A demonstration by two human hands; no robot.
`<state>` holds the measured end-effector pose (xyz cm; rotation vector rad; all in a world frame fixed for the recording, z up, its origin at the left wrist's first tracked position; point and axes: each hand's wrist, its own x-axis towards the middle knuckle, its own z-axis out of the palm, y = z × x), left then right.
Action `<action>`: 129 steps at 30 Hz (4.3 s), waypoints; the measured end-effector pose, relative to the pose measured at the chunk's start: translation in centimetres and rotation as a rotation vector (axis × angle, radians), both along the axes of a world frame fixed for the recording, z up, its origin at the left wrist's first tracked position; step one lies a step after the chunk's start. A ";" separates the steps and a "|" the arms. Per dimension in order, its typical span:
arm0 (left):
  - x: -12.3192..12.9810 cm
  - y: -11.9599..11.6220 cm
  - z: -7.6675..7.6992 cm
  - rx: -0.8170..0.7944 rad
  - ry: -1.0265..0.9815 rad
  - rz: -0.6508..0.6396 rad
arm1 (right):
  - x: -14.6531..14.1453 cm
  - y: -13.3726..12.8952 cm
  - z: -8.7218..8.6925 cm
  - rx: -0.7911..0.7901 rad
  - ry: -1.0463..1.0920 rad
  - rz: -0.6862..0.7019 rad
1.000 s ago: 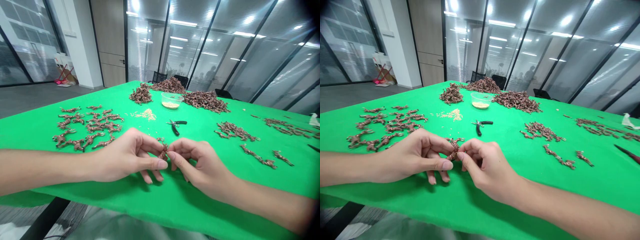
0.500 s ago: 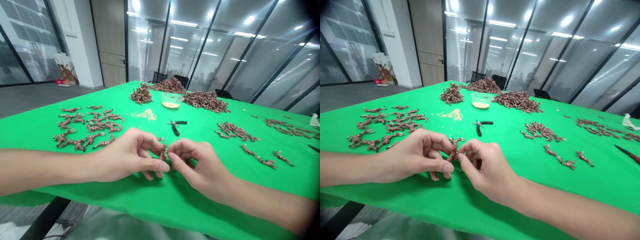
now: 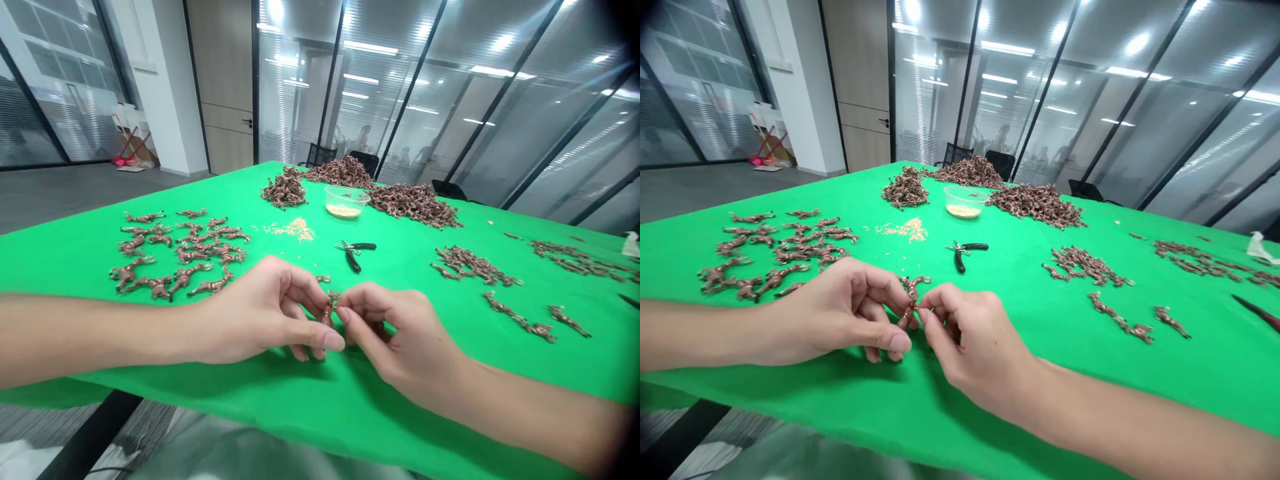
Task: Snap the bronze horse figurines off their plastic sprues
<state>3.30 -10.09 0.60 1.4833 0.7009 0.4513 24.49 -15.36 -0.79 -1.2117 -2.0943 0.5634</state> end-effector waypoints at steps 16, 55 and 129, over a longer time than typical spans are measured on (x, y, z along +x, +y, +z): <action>-0.7 0.5 -1.3 1.057 -0.006 -0.016 | -0.4 -0.4 2.3 -0.640 0.399 0.015; -0.7 0.8 0.1 0.557 0.025 0.008 | -0.2 2.5 0.3 -0.572 0.482 0.086; -0.5 3.1 0.6 0.188 -0.094 0.158 | 1.7 6.4 -0.7 0.329 -0.152 0.060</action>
